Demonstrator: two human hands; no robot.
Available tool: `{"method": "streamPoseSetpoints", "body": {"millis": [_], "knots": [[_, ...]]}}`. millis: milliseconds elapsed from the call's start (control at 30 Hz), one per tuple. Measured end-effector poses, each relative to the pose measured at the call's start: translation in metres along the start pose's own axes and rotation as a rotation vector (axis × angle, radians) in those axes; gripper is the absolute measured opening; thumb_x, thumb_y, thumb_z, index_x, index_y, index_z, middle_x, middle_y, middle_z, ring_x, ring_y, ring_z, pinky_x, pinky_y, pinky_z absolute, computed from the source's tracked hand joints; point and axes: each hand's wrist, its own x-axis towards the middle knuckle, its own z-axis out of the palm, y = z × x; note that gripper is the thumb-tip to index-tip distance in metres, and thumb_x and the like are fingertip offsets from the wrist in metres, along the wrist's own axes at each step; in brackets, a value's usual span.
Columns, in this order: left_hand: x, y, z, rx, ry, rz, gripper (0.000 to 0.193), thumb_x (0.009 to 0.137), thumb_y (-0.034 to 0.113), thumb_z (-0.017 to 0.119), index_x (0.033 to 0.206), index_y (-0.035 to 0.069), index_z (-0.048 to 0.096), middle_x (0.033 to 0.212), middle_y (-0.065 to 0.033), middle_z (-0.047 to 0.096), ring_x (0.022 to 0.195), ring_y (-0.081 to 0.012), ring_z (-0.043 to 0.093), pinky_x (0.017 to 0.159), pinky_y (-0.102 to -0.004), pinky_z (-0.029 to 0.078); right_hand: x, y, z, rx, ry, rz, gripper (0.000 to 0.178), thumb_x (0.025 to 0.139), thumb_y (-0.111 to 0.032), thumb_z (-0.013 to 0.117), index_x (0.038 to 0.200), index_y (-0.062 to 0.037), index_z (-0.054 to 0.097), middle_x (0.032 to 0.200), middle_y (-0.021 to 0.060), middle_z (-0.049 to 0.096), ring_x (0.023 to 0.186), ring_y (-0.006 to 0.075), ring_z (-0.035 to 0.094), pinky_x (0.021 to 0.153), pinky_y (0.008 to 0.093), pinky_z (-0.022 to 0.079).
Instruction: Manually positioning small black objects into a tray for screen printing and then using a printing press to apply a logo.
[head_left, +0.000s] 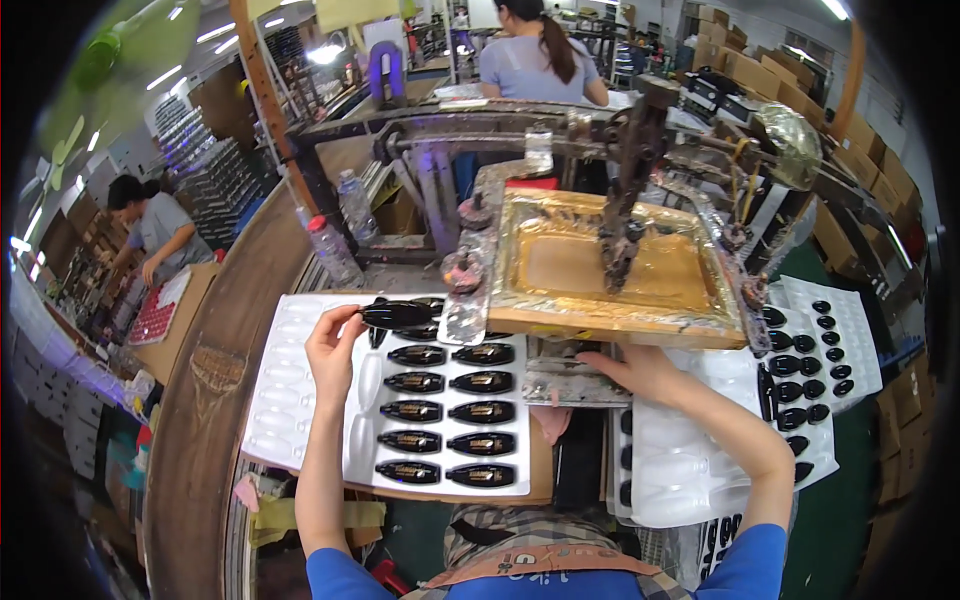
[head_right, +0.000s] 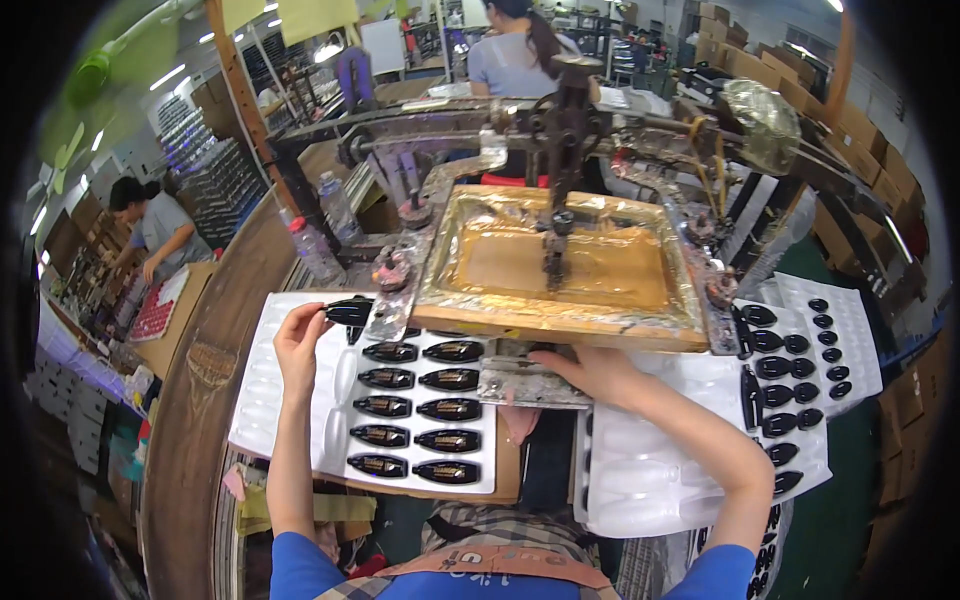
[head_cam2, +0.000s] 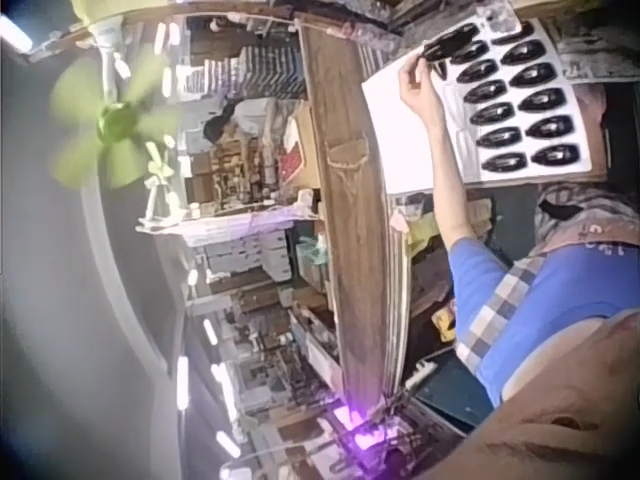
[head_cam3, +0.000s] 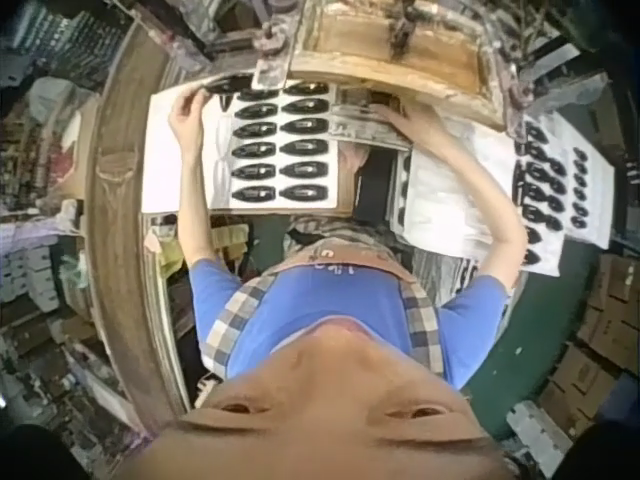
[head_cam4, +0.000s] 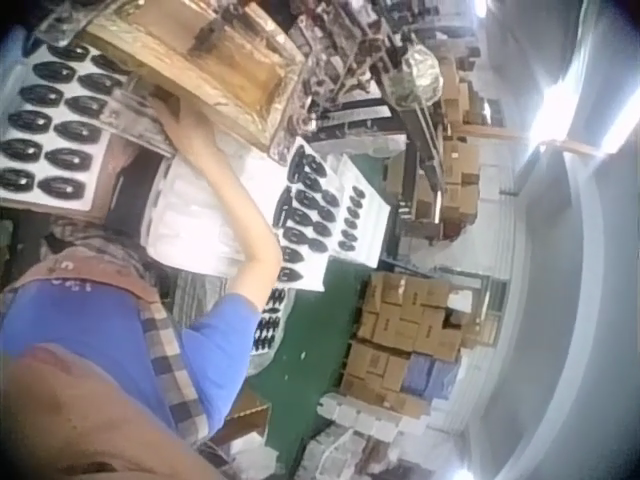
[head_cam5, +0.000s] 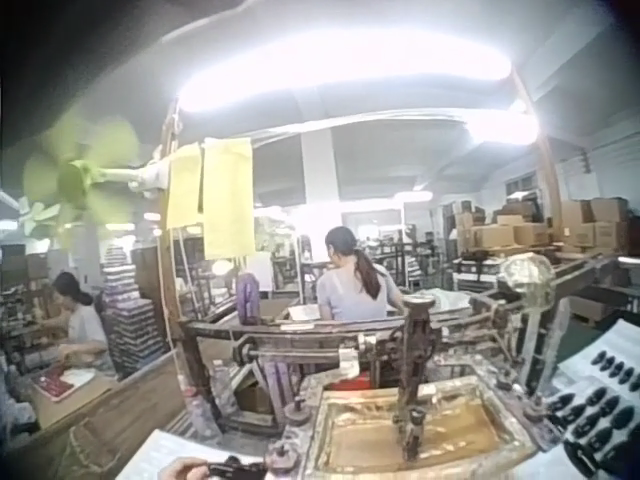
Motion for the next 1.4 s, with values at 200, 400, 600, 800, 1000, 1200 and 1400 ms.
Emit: {"method": "streamPoseSetpoints", "body": {"millis": [200, 400, 600, 800, 1000, 1200, 1400], "knots": [[-0.052, 0.004, -0.040, 0.607, 0.171, 0.174, 0.014, 0.079, -0.003, 0.055, 0.093, -0.002, 0.055, 0.094, -0.0106, 0.055, 0.086, -0.0171, 0.056, 0.069, -0.0247, 0.050, -0.067, 0.021, -0.039, -0.217, 0.236, 0.077, 0.051, 0.077, -0.025, 0.061, 0.115, 0.0031, 0.043, 0.113, 0.0219, 0.048, 0.107, 0.0345, 0.044, 0.093, 0.0377, 0.033], [-0.078, -0.035, -0.049, 0.742, 0.092, 0.203, 0.012, 0.079, -0.004, 0.054, 0.091, -0.004, 0.053, 0.097, -0.0165, 0.053, 0.088, -0.0243, 0.056, 0.073, -0.0286, 0.050, -0.186, 0.114, -0.111, -0.763, 0.772, 0.461, 0.043, 0.088, -0.024, 0.048, 0.120, 0.0033, 0.040, 0.124, 0.0229, 0.041, 0.117, 0.0351, 0.037, 0.094, 0.0373, 0.032], [-0.096, -0.054, -0.061, 0.810, 0.038, 0.200, 0.013, 0.077, -0.003, 0.056, 0.089, -0.003, 0.052, 0.098, -0.0183, 0.053, 0.089, -0.0300, 0.055, 0.074, -0.0327, 0.047, -0.304, 0.198, -0.147, -0.544, 0.397, 1.114, 0.057, 0.086, -0.041, 0.045, 0.120, 0.0040, 0.042, 0.117, 0.0247, 0.047, 0.110, 0.0388, 0.043, 0.092, 0.0370, 0.035], [-0.109, -0.053, -0.056, 0.962, -0.023, 0.152, 0.015, 0.071, -0.001, 0.060, 0.084, -0.002, 0.052, 0.093, -0.0186, 0.053, 0.088, -0.0349, 0.052, 0.077, -0.0384, 0.042, -0.336, 0.231, -0.143, -0.622, 0.530, 0.840, 0.049, 0.085, -0.034, 0.051, 0.119, 0.0008, 0.044, 0.115, 0.0238, 0.046, 0.105, 0.0362, 0.047, 0.088, 0.0375, 0.038], [-0.103, -0.035, -0.046, 1.070, -0.060, 0.249, 0.012, 0.069, 0.000, 0.061, 0.079, -0.001, 0.053, 0.082, -0.0172, 0.053, 0.085, -0.0332, 0.051, 0.075, -0.0381, 0.041, -0.340, 0.257, -0.148, -0.635, 0.513, 0.744, 0.036, 0.090, -0.024, 0.040, 0.117, -0.0012, 0.045, 0.112, 0.0217, 0.046, 0.103, 0.0347, 0.045, 0.088, 0.0367, 0.037], [-0.041, 0.012, 0.061, 0.814, -0.199, 0.553, 0.019, 0.072, 0.004, 0.061, 0.090, -0.001, 0.057, 0.092, -0.0163, 0.056, 0.092, -0.0336, 0.052, 0.081, -0.0406, 0.041, -0.276, 0.188, -0.133, -0.442, 0.976, 0.584, 0.031, 0.088, -0.018, 0.049, 0.115, -0.0020, 0.048, 0.111, 0.0142, 0.050, 0.095, 0.0225, 0.051, 0.076, 0.0299, 0.044], [0.000, -0.023, 0.155, 0.645, -0.533, 0.426, 0.028, 0.082, 0.022, 0.055, 0.099, 0.000, 0.055, 0.090, -0.0110, 0.060, 0.082, -0.0255, 0.057, 0.079, -0.0381, 0.043, -0.133, 0.075, -0.075, 0.239, 0.679, 0.234, 0.040, 0.074, -0.002, 0.061, 0.111, -0.0033, 0.047, 0.130, 0.0104, 0.039, 0.080, 0.0092, 0.054, 0.069, 0.0204, 0.044]]}}
